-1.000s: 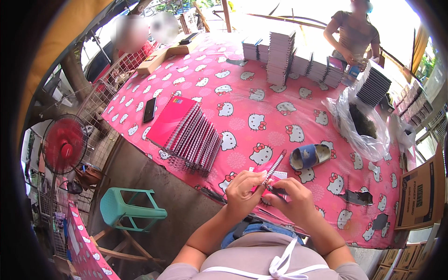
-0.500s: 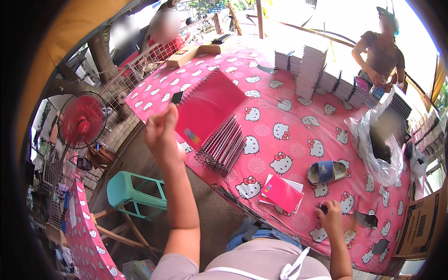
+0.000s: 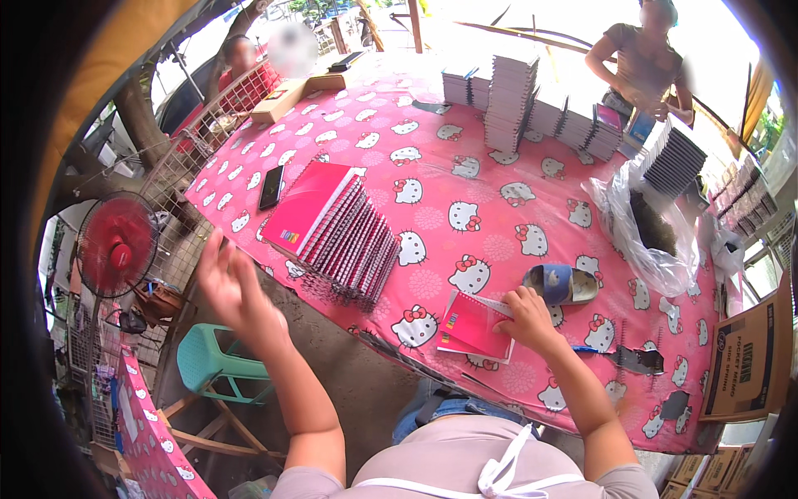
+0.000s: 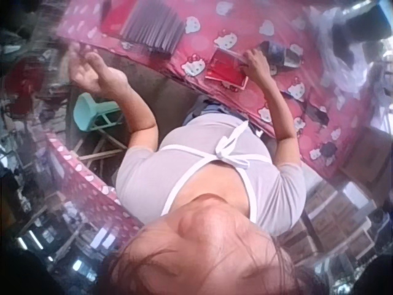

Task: The person uses a pair of pliers to trim and tuck the ends of wire spirals on several notebooks, handling them one at a time and placing them into stacks on the table.

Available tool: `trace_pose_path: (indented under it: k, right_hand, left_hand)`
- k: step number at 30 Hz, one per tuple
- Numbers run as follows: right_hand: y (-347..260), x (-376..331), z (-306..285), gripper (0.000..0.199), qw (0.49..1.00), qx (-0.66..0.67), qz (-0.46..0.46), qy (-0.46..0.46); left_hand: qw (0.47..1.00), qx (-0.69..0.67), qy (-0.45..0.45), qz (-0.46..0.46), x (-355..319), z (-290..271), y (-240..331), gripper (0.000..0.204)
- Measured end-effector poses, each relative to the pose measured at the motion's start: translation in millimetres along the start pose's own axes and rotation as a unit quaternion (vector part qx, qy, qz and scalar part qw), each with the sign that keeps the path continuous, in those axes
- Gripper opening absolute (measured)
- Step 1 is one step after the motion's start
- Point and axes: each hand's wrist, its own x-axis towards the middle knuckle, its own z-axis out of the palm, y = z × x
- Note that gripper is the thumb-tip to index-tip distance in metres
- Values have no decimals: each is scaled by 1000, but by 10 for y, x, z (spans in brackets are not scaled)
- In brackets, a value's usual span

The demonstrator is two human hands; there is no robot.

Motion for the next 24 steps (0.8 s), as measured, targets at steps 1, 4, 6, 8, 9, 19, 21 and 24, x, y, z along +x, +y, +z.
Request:
trace_pose_path:
  k: [1, 4, 6, 8, 9, 19, 21, 24]
  right_hand:
    - [-24, -38, -2, 47, 1000, 18, -6, 25]
    - [-82, -161, 19, 36, 991, 107, -26, 73]
    - [-188, -210, 95, 33, 980, 154, -67, 109]
    - [-291, -295, 220, 32, 966, 169, -114, 159]
    - [-265, -313, 295, 34, 961, 147, -144, 186]
    - [-296, -372, 566, 34, 865, 458, -75, 188]
    - [-181, -330, 784, 31, 882, 425, -72, 189]
    - [-82, -311, 874, 28, 885, 411, -72, 206]
  left_hand:
    - [999, -17, -7, 30, -167, 17, 272, 41]
    - [968, -67, -240, -32, -848, 304, 452, 50]
    - [919, 4, -384, -92, -1321, 446, 256, 58]
    - [901, 5, -391, -189, -1973, 476, -99, 62]
    - [898, 17, -404, -172, -2178, 461, -234, 64]
    - [894, 37, -435, -100, -2286, 462, -271, 77]
    - [880, 60, -460, -103, -2375, 389, -376, 76]
    - [881, 143, -448, -52, -2289, 486, -184, 61]
